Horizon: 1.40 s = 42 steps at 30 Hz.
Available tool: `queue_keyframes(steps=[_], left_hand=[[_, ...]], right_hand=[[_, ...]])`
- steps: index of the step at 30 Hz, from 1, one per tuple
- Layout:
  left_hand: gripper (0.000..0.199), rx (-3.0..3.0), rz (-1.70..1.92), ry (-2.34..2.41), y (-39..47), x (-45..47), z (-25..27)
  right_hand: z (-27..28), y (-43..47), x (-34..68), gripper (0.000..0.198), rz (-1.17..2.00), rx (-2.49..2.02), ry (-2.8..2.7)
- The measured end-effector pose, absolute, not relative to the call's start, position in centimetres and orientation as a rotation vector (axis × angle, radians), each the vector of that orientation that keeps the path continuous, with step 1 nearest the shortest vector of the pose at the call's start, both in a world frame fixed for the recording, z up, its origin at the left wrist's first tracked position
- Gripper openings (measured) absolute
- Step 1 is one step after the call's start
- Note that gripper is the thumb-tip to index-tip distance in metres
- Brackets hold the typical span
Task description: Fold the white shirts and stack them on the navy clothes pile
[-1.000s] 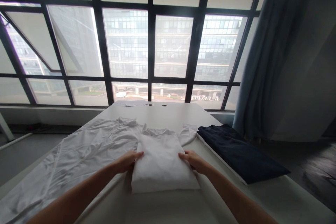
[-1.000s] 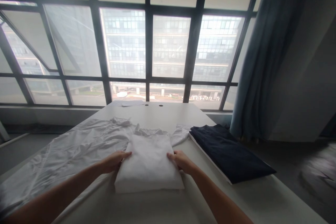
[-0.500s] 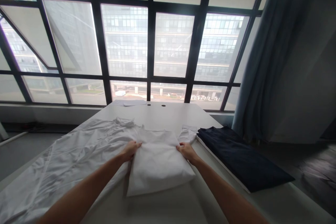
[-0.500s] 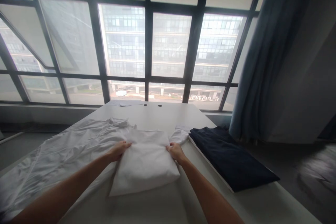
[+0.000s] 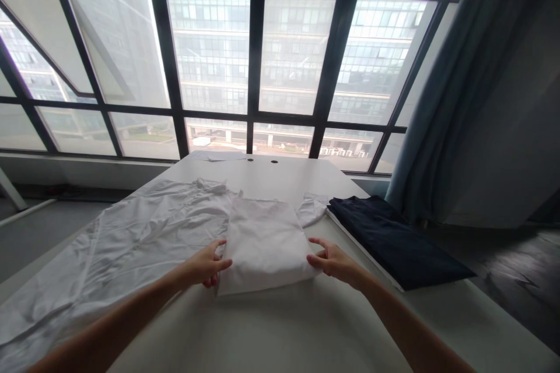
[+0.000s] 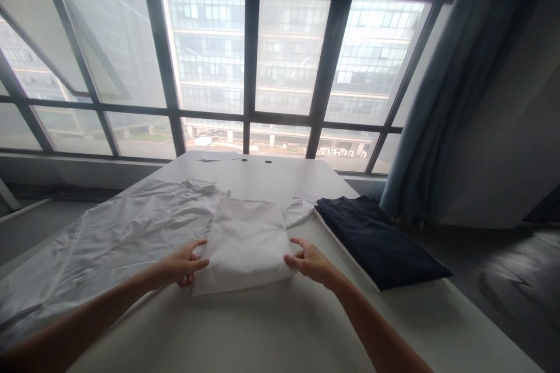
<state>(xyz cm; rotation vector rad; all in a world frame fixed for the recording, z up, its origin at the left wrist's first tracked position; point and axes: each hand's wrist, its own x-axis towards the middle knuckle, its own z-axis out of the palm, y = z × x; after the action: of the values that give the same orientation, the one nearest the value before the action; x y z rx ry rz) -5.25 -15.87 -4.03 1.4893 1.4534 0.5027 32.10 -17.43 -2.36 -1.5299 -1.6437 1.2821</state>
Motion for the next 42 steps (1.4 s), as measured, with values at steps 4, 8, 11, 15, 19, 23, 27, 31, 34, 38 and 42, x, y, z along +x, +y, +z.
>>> queue_keyframes(steps=[4, 8, 11, 15, 19, 23, 27, 31, 34, 38, 42], left_hand=[[0.086, 1.498, 0.586, 1.468, -17.3, -5.0, -4.7], [0.075, 1.548, 0.658, 1.473, -18.2, -4.8, -5.0], [0.064, 1.689, 0.694, 1.518, -18.7, -4.6, -5.2], [0.044, 1.837, 0.645, 1.64, -19.3, -4.4, -5.0], [0.034, 2.051, 0.428, 1.735, -20.0, -3.8, -3.3], [0.024, 2.501, 0.324, 1.787, -20.4, -0.5, -1.4], [0.046, 2.781, 0.528, 1.392, -19.3, 3.9, -3.2], [0.06, 2.69, 0.444, 1.447, -17.7, 4.2, -7.3], [0.069, 2.653, 0.4, 1.496, -17.1, 2.4, -8.6], [0.068, 2.586, 0.349, 1.626, -17.2, -0.1, -8.5], [0.064, 2.566, 0.256, 1.712, -16.7, -0.6, -8.0]], right_hand=[[-2.2, -18.4, 31.9, 0.1, 1.256, -1.476, -1.569], [-2.2, -19.3, 32.0, 0.104, 1.364, -1.404, -1.592], [-2.7, -19.5, 31.9, 0.096, 1.346, -1.531, -1.59], [-2.9, -19.6, 31.2, 0.082, 1.287, -1.822, -1.584], [-1.2, -20.4, 29.9, 0.085, 0.733, -2.083, -1.914], [-0.1, -20.9, 26.0, 0.073, 0.099, -1.806, -2.308], [-2.5, -19.8, 21.7, 0.064, 0.066, -1.434, -2.465], [-5.4, -18.5, 21.7, 0.066, 0.197, -1.503, -2.529], [-6.1, -18.2, 23.6, 0.076, 0.254, -1.548, -2.54], [-5.9, -18.6, 25.8, 0.081, 0.276, -1.636, -2.517], [-5.4, -18.2, 25.9, 0.079, 0.296, -1.699, -2.494]])
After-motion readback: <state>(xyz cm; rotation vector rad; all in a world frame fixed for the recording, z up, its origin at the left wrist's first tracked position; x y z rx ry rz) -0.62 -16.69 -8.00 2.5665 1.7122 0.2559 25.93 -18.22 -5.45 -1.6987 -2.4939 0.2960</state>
